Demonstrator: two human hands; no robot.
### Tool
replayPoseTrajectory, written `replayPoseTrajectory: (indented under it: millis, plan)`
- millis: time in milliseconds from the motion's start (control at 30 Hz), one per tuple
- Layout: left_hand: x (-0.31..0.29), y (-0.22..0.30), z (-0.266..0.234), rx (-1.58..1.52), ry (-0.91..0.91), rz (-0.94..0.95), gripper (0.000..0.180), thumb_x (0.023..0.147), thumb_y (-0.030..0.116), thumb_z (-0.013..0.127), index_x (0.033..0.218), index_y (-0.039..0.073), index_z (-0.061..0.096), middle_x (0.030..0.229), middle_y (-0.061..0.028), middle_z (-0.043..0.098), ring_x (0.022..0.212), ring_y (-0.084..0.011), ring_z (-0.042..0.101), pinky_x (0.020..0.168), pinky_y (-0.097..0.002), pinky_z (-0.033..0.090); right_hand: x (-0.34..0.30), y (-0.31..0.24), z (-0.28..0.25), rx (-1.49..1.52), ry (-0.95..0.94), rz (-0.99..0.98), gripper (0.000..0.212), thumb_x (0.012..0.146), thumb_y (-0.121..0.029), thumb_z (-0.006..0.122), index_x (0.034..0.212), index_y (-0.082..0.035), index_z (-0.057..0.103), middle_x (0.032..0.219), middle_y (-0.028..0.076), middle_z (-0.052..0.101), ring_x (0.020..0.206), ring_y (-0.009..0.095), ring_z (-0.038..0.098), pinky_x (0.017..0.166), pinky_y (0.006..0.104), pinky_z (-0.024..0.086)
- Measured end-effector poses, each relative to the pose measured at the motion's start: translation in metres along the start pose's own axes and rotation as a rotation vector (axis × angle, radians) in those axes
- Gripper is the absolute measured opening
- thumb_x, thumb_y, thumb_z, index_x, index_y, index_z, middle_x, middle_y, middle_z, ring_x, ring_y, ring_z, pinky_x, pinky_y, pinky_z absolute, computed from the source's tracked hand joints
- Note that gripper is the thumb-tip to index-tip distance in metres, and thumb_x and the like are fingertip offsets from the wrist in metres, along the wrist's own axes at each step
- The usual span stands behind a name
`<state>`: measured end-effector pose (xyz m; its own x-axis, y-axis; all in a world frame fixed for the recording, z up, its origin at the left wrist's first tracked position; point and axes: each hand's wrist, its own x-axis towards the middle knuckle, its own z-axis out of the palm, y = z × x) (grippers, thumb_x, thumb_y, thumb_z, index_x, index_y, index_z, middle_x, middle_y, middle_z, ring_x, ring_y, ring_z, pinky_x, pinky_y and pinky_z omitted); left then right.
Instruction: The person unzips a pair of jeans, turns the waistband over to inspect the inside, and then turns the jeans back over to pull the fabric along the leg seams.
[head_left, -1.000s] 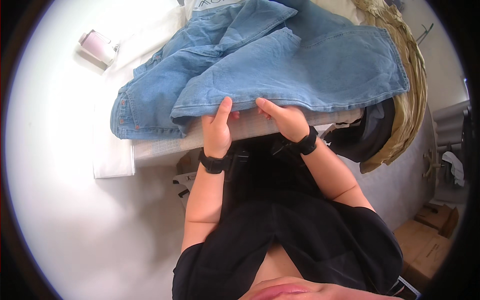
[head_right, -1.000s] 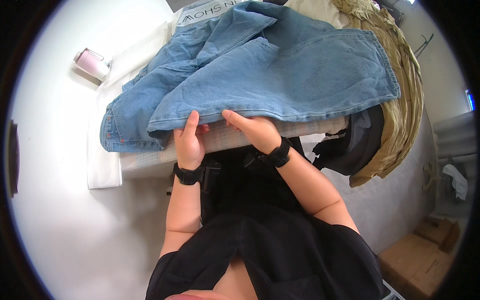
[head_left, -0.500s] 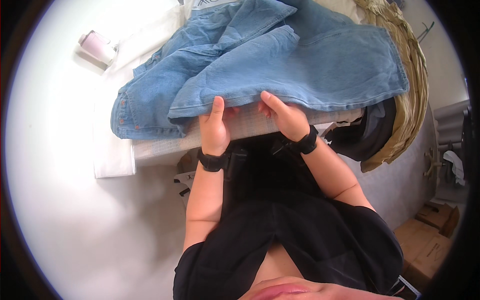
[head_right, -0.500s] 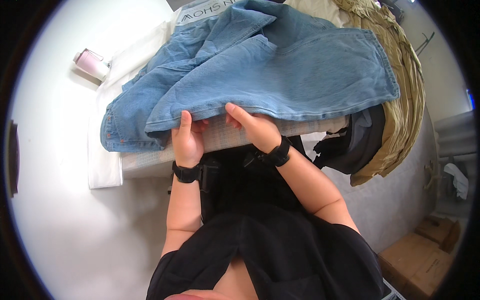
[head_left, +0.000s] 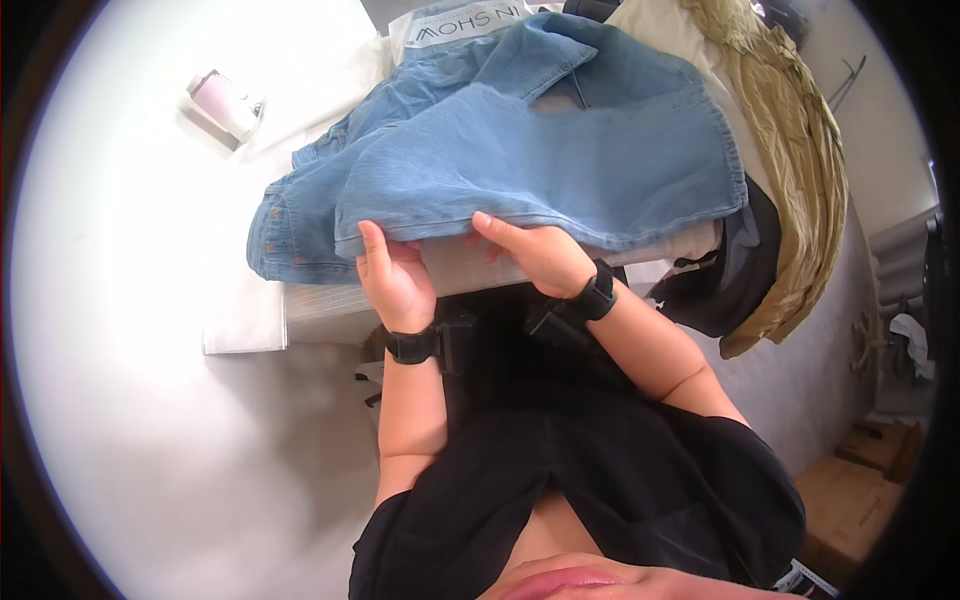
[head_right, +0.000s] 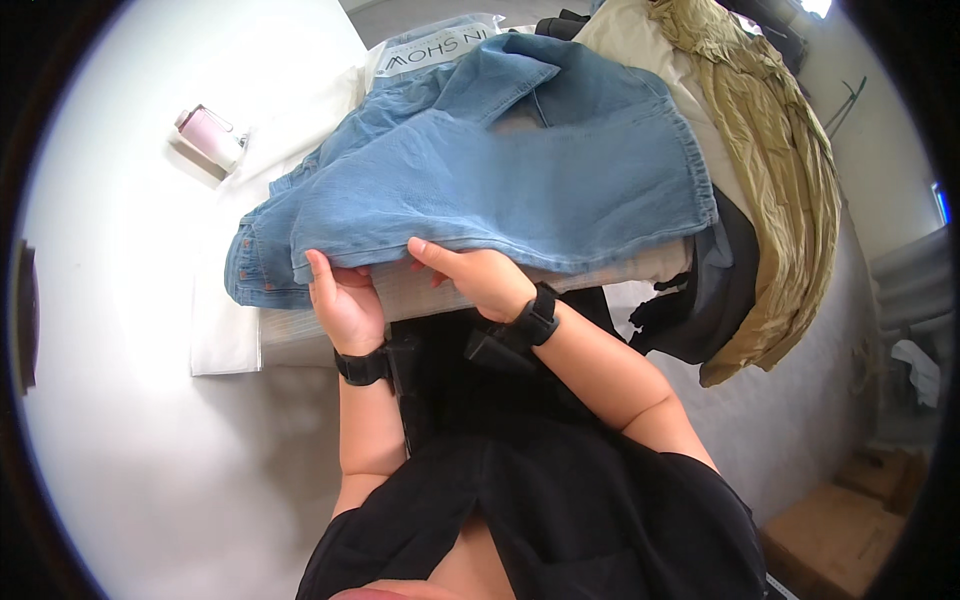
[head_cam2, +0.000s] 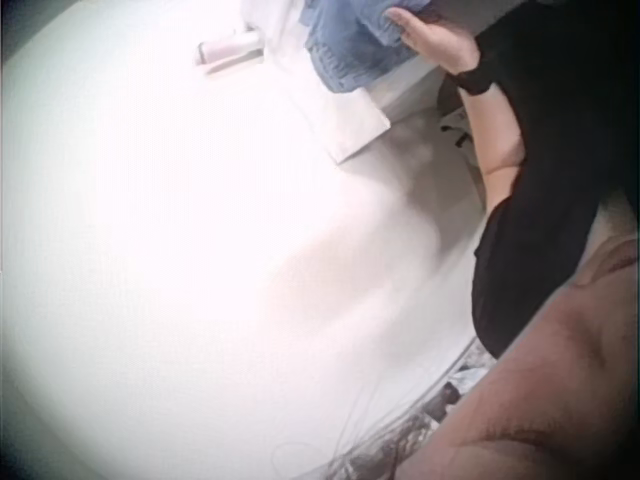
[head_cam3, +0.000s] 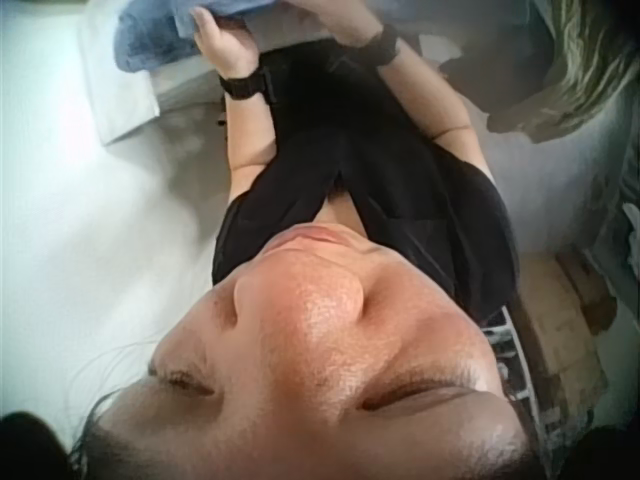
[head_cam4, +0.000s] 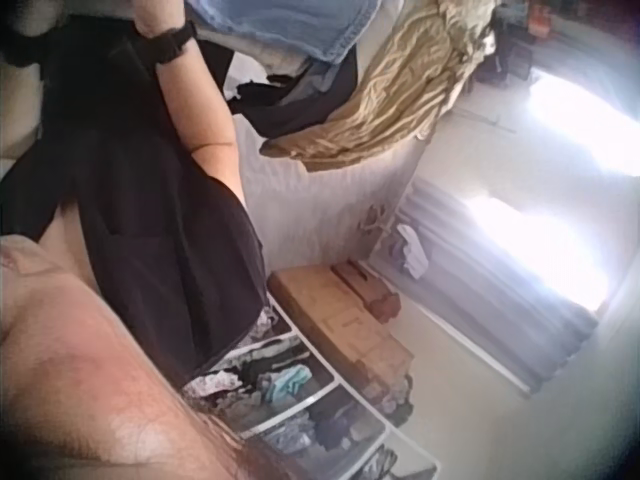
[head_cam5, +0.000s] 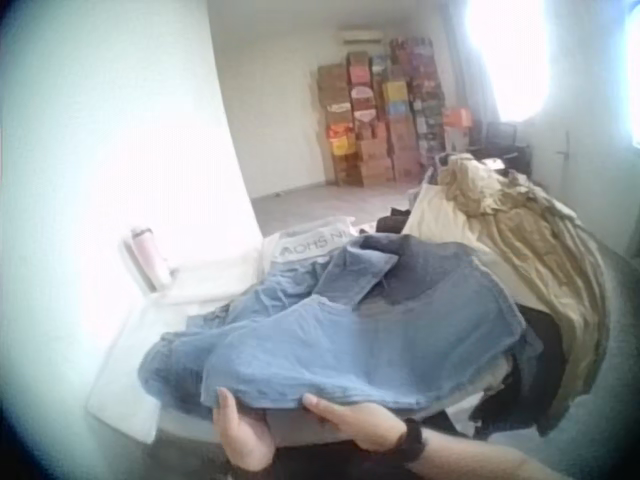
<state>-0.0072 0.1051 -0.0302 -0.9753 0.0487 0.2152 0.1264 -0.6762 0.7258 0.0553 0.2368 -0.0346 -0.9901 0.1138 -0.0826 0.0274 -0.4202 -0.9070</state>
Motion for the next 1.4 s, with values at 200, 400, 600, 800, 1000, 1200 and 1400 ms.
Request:
replayPoseTrajectory:
  millis: [200, 400, 600, 800, 1000, 1200, 1400]
  plan:
    - [-0.006, -0.008, -0.008, 0.263, 0.000, -0.168, 0.031, 0.084, 0.028, 0.052, 0.096, -0.001, 0.052, 0.085, -0.0059, 0.057, 0.065, -0.0137, 0.054, 0.057, -0.0245, 0.039, -0.007, -0.009, -0.015, -0.069, 0.122, -0.208, 0.032, 0.081, -0.021, 0.057, 0.101, 0.003, 0.053, 0.096, 0.005, 0.056, 0.086, 0.011, 0.049, 0.076, 0.0239, 0.039]
    - [-0.013, -0.034, 0.003, 0.256, -0.060, -0.261, 0.025, 0.083, 0.023, 0.053, 0.094, 0.000, 0.052, 0.082, -0.0054, 0.056, 0.061, -0.0141, 0.052, 0.057, -0.0238, 0.039, -0.001, -0.004, -0.045, 0.013, 0.242, -0.247, 0.034, 0.081, -0.019, 0.057, 0.104, 0.004, 0.052, 0.099, 0.006, 0.055, 0.089, 0.011, 0.049, 0.078, 0.0237, 0.038]
    - [-0.016, -0.038, 0.005, 0.208, -0.210, -0.210, 0.021, 0.082, 0.021, 0.053, 0.088, 0.001, 0.054, 0.078, -0.0046, 0.057, 0.064, -0.0138, 0.051, 0.060, -0.0248, 0.039, -0.006, 0.000, -0.039, 0.034, 0.273, -0.225, 0.033, 0.080, -0.018, 0.058, 0.103, 0.004, 0.052, 0.099, 0.006, 0.055, 0.089, 0.011, 0.050, 0.078, 0.0230, 0.038]
    - [-0.014, -0.042, -0.009, 0.364, -0.279, -0.260, 0.018, 0.081, 0.016, 0.052, 0.088, 0.000, 0.054, 0.083, -0.0061, 0.056, 0.067, -0.0147, 0.052, 0.061, -0.0256, 0.040, -0.009, 0.007, -0.042, -0.062, 0.122, -0.305, 0.028, 0.081, -0.015, 0.056, 0.100, 0.005, 0.053, 0.098, 0.005, 0.057, 0.086, 0.011, 0.051, 0.077, 0.0234, 0.040]
    - [-0.019, -0.040, -0.008, 0.190, -0.241, -0.218, 0.014, 0.080, 0.011, 0.051, 0.088, 0.001, 0.054, 0.083, -0.0068, 0.056, 0.068, -0.0161, 0.053, 0.057, -0.0272, 0.044, -0.012, 0.008, -0.040, -0.080, 0.125, -0.360, 0.025, 0.082, -0.016, 0.056, 0.096, 0.004, 0.056, 0.094, 0.004, 0.058, 0.086, 0.009, 0.051, 0.076, 0.0224, 0.040]
    - [-0.019, -0.039, -0.006, 0.149, -0.239, -0.223, 0.015, 0.081, 0.011, 0.049, 0.092, 0.001, 0.052, 0.084, -0.0070, 0.056, 0.068, -0.0157, 0.053, 0.056, -0.0260, 0.043, -0.015, 0.008, -0.044, -0.136, 0.108, -0.255, 0.028, 0.082, -0.020, 0.057, 0.096, 0.004, 0.056, 0.092, 0.004, 0.058, 0.084, 0.009, 0.051, 0.075, 0.0218, 0.041]
    - [-0.018, -0.040, -0.004, 0.198, -0.212, -0.215, 0.016, 0.082, 0.012, 0.048, 0.090, -0.001, 0.052, 0.082, -0.0071, 0.056, 0.067, -0.0151, 0.052, 0.056, -0.0256, 0.042, -0.014, 0.006, -0.039, -0.083, 0.088, -0.270, 0.025, 0.082, -0.022, 0.056, 0.089, 0.001, 0.058, 0.080, 0.003, 0.059, 0.074, 0.009, 0.054, 0.071, 0.0213, 0.041]
